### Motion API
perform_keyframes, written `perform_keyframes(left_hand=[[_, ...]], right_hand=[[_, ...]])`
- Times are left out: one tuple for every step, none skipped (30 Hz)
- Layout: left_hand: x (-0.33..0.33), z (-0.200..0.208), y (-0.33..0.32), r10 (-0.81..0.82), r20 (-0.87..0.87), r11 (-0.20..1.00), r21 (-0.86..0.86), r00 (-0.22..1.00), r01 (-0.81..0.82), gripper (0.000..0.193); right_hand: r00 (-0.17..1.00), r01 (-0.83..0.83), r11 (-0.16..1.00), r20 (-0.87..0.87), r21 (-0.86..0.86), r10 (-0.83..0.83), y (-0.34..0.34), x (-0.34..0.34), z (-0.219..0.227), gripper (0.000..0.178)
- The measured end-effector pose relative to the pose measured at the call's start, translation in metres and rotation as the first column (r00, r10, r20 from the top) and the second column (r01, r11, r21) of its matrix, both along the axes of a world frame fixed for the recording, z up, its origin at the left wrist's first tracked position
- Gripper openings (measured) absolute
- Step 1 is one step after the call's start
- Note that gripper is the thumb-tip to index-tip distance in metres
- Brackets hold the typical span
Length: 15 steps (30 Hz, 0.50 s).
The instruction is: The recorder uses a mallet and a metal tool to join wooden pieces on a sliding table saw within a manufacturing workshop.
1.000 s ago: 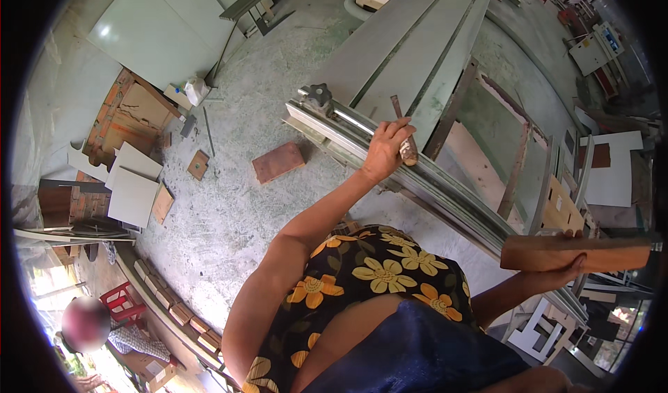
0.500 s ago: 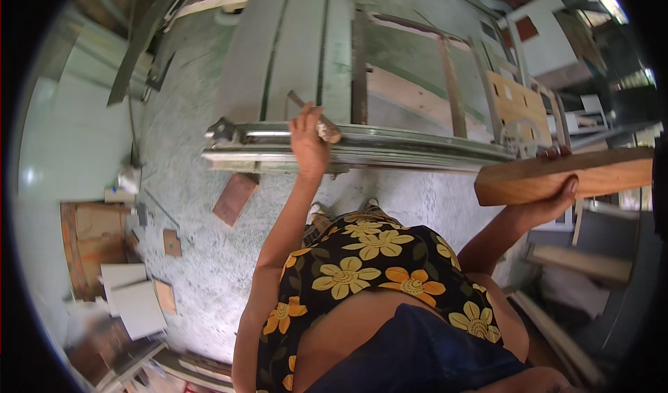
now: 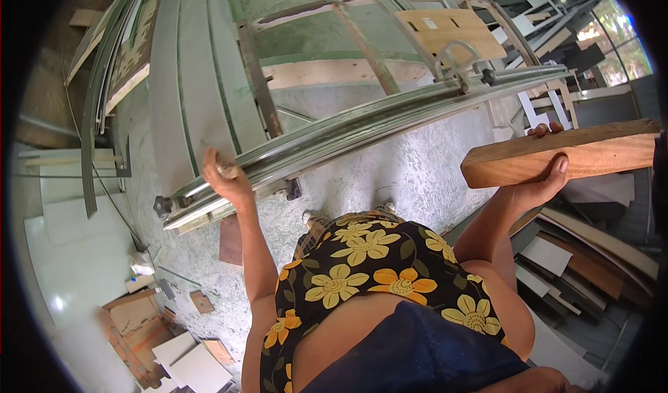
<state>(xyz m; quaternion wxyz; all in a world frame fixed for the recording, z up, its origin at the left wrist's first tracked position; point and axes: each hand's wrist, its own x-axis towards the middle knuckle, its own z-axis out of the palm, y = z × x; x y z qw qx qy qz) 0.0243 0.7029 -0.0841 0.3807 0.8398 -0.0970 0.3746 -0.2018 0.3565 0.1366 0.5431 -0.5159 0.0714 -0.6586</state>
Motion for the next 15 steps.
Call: perform_keyframes(left_hand=[[-0.003,0.004,-0.008,0.009,0.036,0.996,-0.092,0.999,-0.005,0.039],[-0.008,0.009,-0.018,0.020,0.070,0.983,-0.184,0.997,-0.007,0.037],[-0.018,0.019,-0.030,0.003,0.045,0.967,-0.256,0.999,0.009,0.035],[-0.027,0.030,-0.049,-0.005,0.048,0.967,-0.255,0.999,0.017,0.035],[-0.036,0.040,-0.070,-0.009,0.076,0.951,-0.309,0.997,0.032,0.034],[-0.044,0.049,-0.092,-0.010,0.106,0.931,-0.362,0.994,0.048,0.033],[-0.054,0.056,-0.111,-0.023,0.108,0.933,-0.356,0.994,0.060,0.032],[-0.064,0.062,-0.133,-0.024,0.115,0.935,-0.350,0.993,0.063,0.032],[-0.072,0.066,-0.155,-0.082,0.113,0.904,-0.411,0.990,0.122,0.032],[-0.080,0.070,-0.176,-0.139,0.116,0.865,-0.470,0.984,0.177,0.032],[-0.088,0.076,-0.195,-0.188,0.132,0.863,-0.451,0.973,0.228,0.032],[-0.095,0.082,-0.212,-0.191,0.137,0.864,-0.446,0.972,0.233,0.032],[-0.101,0.087,-0.229,-0.245,0.133,0.824,-0.493,0.960,0.279,0.032],[-0.107,0.092,-0.244,-0.299,0.131,0.779,-0.538,0.945,0.321,0.032],[-0.113,0.096,-0.259,-0.308,0.149,0.769,-0.543,0.940,0.338,0.031]], right_hand=[[1.000,0.016,1.000,0.007,0.004,-0.016,-0.011,-0.008,-0.002,0.061],[0.999,0.032,0.999,0.007,0.007,-0.032,-0.023,-0.015,-0.003,0.063],[0.999,0.042,0.999,0.002,0.007,-0.042,-0.035,-0.024,-0.004,0.064],[0.999,0.049,0.999,0.006,0.008,-0.050,-0.049,-0.035,-0.005,0.064],[0.998,0.068,0.998,-0.007,-0.006,-0.068,-0.064,-0.047,-0.006,0.065],[0.996,0.085,0.996,-0.017,-0.020,-0.086,-0.078,-0.059,-0.006,0.066],[0.996,0.085,0.996,-0.011,-0.014,-0.085,-0.093,-0.072,-0.007,0.066],[0.995,0.100,0.995,-0.024,-0.021,-0.100,-0.108,-0.086,-0.007,0.066],[0.992,0.119,0.992,-0.033,-0.029,-0.120,-0.122,-0.100,-0.010,0.066],[0.992,0.122,0.992,-0.025,-0.023,-0.123,-0.136,-0.112,-0.011,0.066],[0.988,0.154,0.988,-0.029,-0.019,-0.155,-0.148,-0.124,-0.012,0.065],[0.982,0.186,0.982,-0.036,-0.016,-0.187,-0.161,-0.138,-0.013,0.065],[0.982,0.186,0.982,-0.023,-0.015,-0.187,-0.176,-0.151,-0.016,0.065],[0.982,0.188,0.982,-0.018,-0.009,-0.189,-0.188,-0.163,-0.019,0.065],[0.970,0.240,0.971,-0.048,-0.009,-0.240,-0.199,-0.175,-0.020,0.065]])
